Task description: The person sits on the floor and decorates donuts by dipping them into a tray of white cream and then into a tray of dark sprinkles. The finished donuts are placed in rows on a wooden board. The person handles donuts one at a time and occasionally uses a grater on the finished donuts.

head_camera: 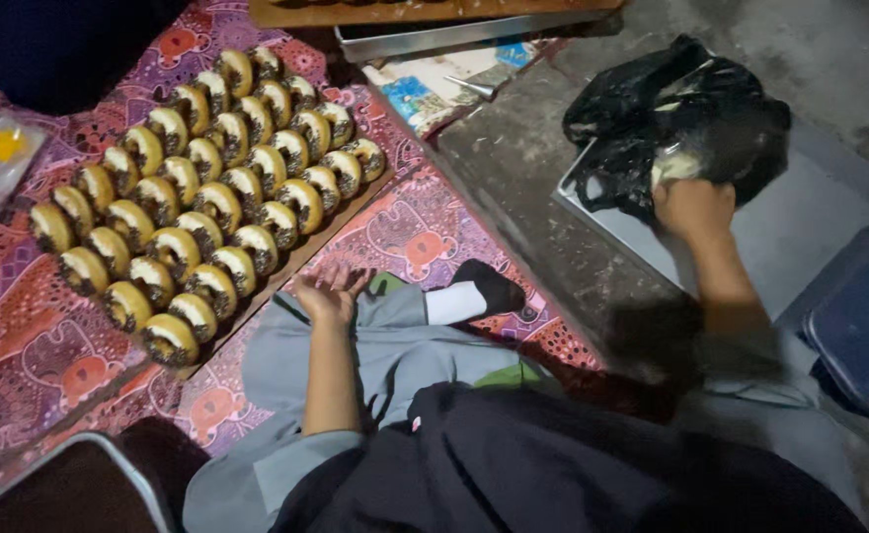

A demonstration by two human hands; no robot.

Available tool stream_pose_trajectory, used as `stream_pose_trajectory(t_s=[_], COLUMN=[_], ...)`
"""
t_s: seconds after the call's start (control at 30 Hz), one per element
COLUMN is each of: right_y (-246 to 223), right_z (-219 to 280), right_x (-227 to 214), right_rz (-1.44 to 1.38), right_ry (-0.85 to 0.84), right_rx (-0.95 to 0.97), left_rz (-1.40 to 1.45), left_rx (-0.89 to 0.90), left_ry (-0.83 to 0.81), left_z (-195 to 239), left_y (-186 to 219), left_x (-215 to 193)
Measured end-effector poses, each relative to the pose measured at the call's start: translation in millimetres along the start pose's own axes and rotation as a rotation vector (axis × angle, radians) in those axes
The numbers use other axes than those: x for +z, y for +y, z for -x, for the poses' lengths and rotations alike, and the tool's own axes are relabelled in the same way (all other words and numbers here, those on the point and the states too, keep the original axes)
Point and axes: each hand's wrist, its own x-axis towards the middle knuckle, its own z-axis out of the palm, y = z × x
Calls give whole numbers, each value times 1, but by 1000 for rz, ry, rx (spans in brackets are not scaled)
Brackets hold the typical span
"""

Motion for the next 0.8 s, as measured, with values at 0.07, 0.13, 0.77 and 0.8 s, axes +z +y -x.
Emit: stream_pose_trajectory(t_s=[0.07,0.13,0.77,0.8], right_y=[17,42,72,66], right_z=[-2,0,-201,-219], right_x=[23,42,28,26], right_rz=[52,95,-1385,-1488], right_ry=[-67,-227,253,170], right_rx=[216,339,147,291], left_rz=[-11,-20,-110,-118], left_rx=[13,2,81,72], left_ry=[-9,-12,14,19], left_z=[2,-2,-56,-58], left_y=[-1,-5,-27,-27], left_x=[8,11,-23,-23])
